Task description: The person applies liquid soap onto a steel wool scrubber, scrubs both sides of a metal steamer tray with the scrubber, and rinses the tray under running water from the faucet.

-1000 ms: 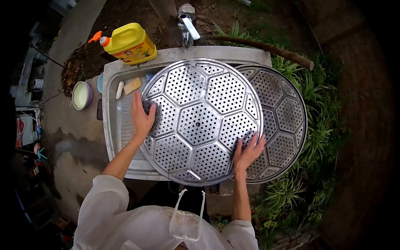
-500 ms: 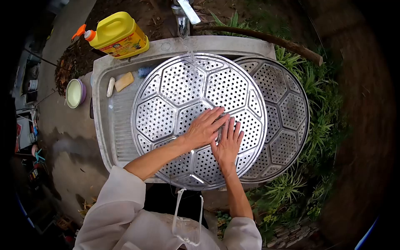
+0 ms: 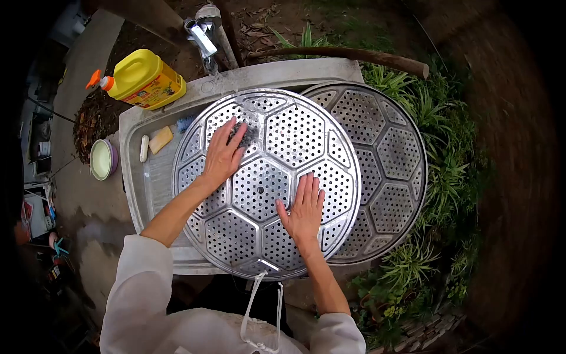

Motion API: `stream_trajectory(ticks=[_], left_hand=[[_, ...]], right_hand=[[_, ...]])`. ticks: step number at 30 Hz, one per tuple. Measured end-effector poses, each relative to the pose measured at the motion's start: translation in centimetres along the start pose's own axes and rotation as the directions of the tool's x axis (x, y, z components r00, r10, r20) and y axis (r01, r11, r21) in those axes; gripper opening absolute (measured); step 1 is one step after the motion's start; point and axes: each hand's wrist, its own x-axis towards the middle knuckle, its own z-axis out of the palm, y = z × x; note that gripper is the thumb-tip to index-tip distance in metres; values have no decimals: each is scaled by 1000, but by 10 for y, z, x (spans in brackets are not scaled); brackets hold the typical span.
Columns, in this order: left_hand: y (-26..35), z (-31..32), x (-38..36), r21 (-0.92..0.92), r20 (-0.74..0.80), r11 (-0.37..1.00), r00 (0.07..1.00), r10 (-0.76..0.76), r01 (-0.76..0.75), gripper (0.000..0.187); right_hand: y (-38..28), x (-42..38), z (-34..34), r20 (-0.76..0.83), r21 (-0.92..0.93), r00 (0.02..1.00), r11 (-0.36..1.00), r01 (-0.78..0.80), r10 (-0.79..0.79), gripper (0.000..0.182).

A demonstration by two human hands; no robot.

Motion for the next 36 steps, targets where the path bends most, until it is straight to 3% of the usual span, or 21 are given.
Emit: stream_trajectory(ticks=[1,2,4,6,8,10,12,14,15,16,18,20,22,23,26,28,30,32,34,36], left_hand=[[-8,-4,-6,124,-128,977,979,-156,172,62],[-8,6,-4,106,-242,956,940,-241,273,58],[27,38,23,-15,-223,968,943,-246,249,52],[61,69,67,-182,-107,979,992,70,-88,54],[71,91,95,-285,-21,898,939,345,-336,54],[44,71,109,-191,51,911,923,381,-365,52],[19,62,119,22,-86,993,989,122,-120,44],[46,74,110,-2,-94,989,985,145,-146,43],[68,83,101,-89,-24,961,965,262,-263,43],[90,90,93,-246,41,860,882,470,-447,42],[88,98,107,-215,21,803,819,573,-556,41],[69,78,145,-15,64,982,980,189,-189,41],[77,85,152,8,17,997,997,76,-76,43],[98,99,143,-50,-11,991,992,125,-125,44],[165,122,117,-277,231,869,850,474,-409,34],[136,119,141,-261,98,892,909,405,-369,27],[91,97,164,-129,60,985,991,120,-111,26],[94,98,152,-67,-9,992,994,108,-108,22],[146,120,130,-174,37,954,967,254,-244,18],[190,134,115,-239,213,828,805,554,-507,16]], right_hand=[[0,2,-1,2,6,1000,1000,1,-1,88],[0,1,-1,9,10,1000,1000,-1,1,88],[0,0,-1,17,20,1000,1000,-5,5,88],[1,2,0,20,18,1000,1000,-12,11,88],[3,0,0,29,40,1000,999,0,-1,88],[3,1,0,26,19,1000,1000,0,-1,88],[3,1,-2,24,41,1000,999,-5,4,88],[3,2,-1,25,52,1000,999,-2,1,88],[4,2,-1,26,49,1000,999,-6,5,89],[4,4,-1,20,49,1000,999,-16,15,89],[5,1,0,33,38,999,999,1,-2,89],[6,1,0,20,25,1000,1000,-14,14,88],[5,1,0,41,40,999,999,-6,4,88],[6,1,2,27,36,1000,999,2,-3,88],[8,-2,7,65,29,998,999,-14,12,87],[8,0,1,15,47,1000,999,-21,20,87],[7,0,1,18,53,1000,999,1,-2,87],[6,1,0,6,80,1000,997,4,-5,86],[8,1,1,3,68,1000,998,4,-4,86],[9,2,1,81,44,997,999,-19,15,86]])
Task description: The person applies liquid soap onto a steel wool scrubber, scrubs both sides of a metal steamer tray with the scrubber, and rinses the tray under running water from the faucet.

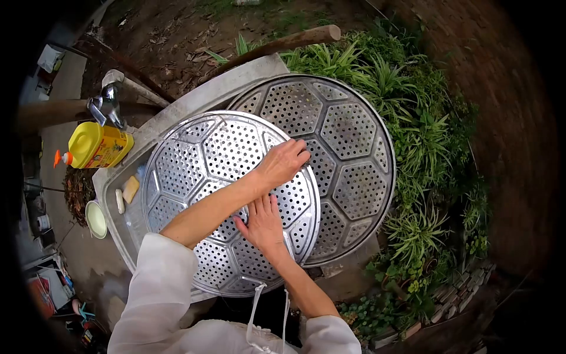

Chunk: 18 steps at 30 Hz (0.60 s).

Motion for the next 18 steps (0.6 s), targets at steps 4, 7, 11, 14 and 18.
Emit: stream_trajectory(ticks=[4,7,11,14,18], left_hand=[[-85,-37,-4,79,-210,915,904,-372,395,17],[-81,-44,-1,84,-194,904,897,-397,419,17],[8,6,5,-154,85,988,996,-9,22,16],[-63,-22,4,-6,-137,976,966,-219,220,21],[-75,-45,-9,66,-231,887,872,-431,456,24]], right_hand=[[0,0,-2,-87,49,996,998,25,-20,85],[-1,-1,-1,-96,55,995,998,39,-34,84],[-2,2,-11,53,15,999,1000,-8,7,84],[0,-1,-5,-33,16,999,1000,10,-9,82],[0,0,0,-68,49,997,998,36,-33,85]])
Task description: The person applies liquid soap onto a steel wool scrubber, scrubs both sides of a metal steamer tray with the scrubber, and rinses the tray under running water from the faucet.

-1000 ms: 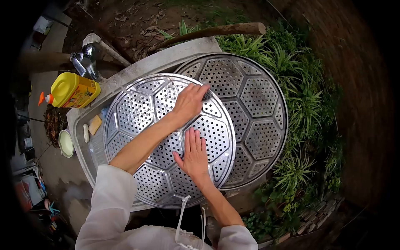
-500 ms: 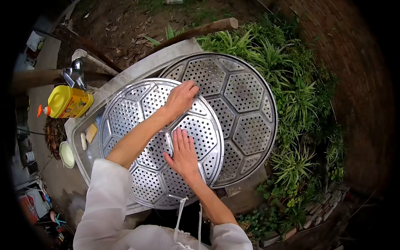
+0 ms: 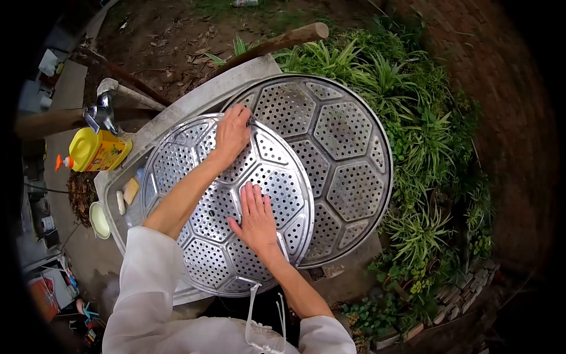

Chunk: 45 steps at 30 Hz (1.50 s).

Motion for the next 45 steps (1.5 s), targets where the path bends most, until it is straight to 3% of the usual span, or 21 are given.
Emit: stream_trajectory(ticks=[3,4,6,9,10,13,16,18,20,21,24,26,28,30,32,34,36,38,40,43,45], left_hand=[[83,42,-53,-224,140,887,887,439,-404,23],[99,43,-64,-315,292,833,788,542,-456,30],[79,31,-50,-374,302,807,762,573,-458,39],[10,-6,-15,-77,88,991,990,113,-106,45],[-2,-15,-10,71,-61,997,998,-5,10,44],[11,-9,-31,181,-120,956,970,-212,231,39],[68,5,-76,-112,268,961,924,274,-252,27],[53,-3,-70,-252,297,877,830,472,-409,21],[9,-17,-45,-40,153,959,947,284,-281,17],[-8,-25,-28,67,45,996,997,63,-66,17],[-3,-25,-55,2,168,997,983,73,-74,20],[16,-25,-93,-206,294,948,908,298,-244,30],[-1,-21,-67,-155,250,957,928,276,-243,30],[-17,-18,-25,30,-6,998,999,-51,51,20],[-14,-17,-39,40,-3,997,998,60,-60,21],[-6,-31,-99,-180,193,957,946,260,-227,24],[-23,-57,-116,-195,266,917,881,391,-348,25],[-45,-52,-81,35,144,974,966,217,-224,21],[-39,-36,-34,231,-51,961,988,-146,154,17],[12,-12,-55,60,79,995,994,75,-80,17],[27,-8,-66,-233,313,940,896,316,-250,16]], right_hand=[[4,-1,4,139,21,990,1000,-18,14,83],[4,-1,3,145,12,989,1000,-14,12,83],[1,-1,2,97,-14,995,1000,-24,25,83],[-1,-1,0,9,-25,1000,1000,-16,16,84],[-1,0,-1,-32,-37,1000,999,0,-1,85],[-2,0,-4,-19,-34,1000,999,-6,5,85],[-3,-1,-2,128,-38,991,999,-38,42,82],[-1,1,-3,146,-30,988,999,-42,46,80],[0,0,0,38,-35,999,999,-27,29,82],[-1,1,-1,4,-29,1000,999,-19,19,83],[-1,3,1,-23,-17,1000,1000,-9,9,86],[-1,1,4,74,-58,996,997,-49,53,87],[-1,1,4,0,-74,1000,997,-13,13,88],[-2,1,0,-21,-35,1000,999,-12,11,88],[1,0,-2,0,-46,1000,999,-14,14,88],[-2,2,2,-19,0,999,999,-36,36,88],[-1,1,5,-36,0,998,999,-43,43,86],[-2,2,4,-53,2,998,1000,-22,22,85],[-2,4,1,-67,8,997,999,-33,33,85],[-4,3,1,-43,24,999,999,-30,31,85],[-7,2,2,-55,39,998,999,-27,29,85]])
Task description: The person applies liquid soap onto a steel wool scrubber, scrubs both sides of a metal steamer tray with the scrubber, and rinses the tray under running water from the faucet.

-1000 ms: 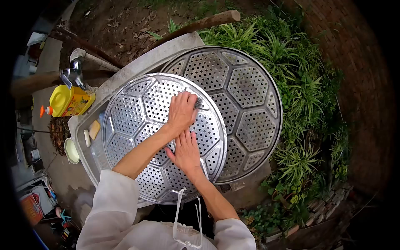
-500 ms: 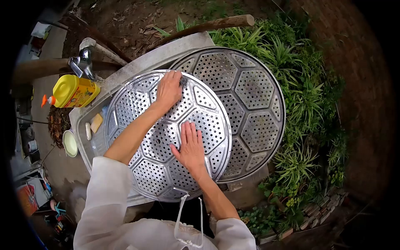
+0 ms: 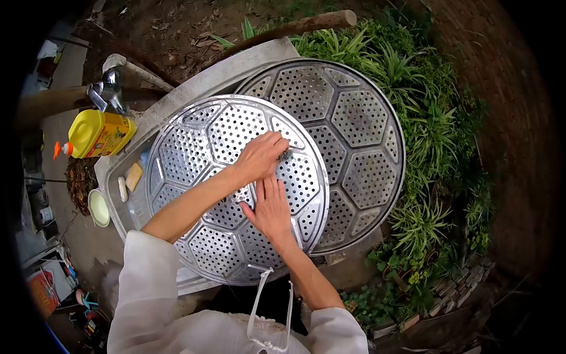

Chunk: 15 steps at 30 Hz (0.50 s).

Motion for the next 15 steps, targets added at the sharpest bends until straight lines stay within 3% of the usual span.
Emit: stream_trajectory(ticks=[1,3,4,6,7,9,10,11,12,14,15], left_hand=[[-15,-8,10,44,-60,999,998,1,1,16],[-41,-27,42,176,-359,921,893,-270,349,16],[-37,-27,48,166,-356,902,877,-323,399,17],[10,2,36,48,-65,993,992,-106,109,19],[29,16,28,-76,117,996,992,50,-41,22],[25,18,28,-64,102,990,986,128,-122,26],[7,15,35,5,-16,998,998,64,-64,26],[-11,-1,45,74,-108,994,991,-74,82,24],[-19,-7,47,71,-105,995,992,-69,77,24],[-31,-15,45,140,-216,956,951,-223,256,16],[-5,-3,36,68,-180,992,979,-93,107,15]], right_hand=[[3,0,-2,-16,6,1000,1000,15,-15,84],[3,-1,-1,-35,-21,999,999,38,-39,85],[4,1,-1,-33,-20,999,999,37,-38,86],[2,1,-4,10,-19,1000,1000,10,-10,84],[0,3,-5,10,-8,1000,1000,5,-5,84],[2,3,-7,137,44,990,998,-34,28,84],[3,2,-6,21,53,1000,999,-1,0,85],[5,2,-6,15,43,1000,999,-5,5,85],[4,1,-5,-27,49,1000,999,17,-16,83],[4,1,-1,-107,46,993,998,53,-48,82],[4,1,4,-110,63,993,997,45,-38,82]])
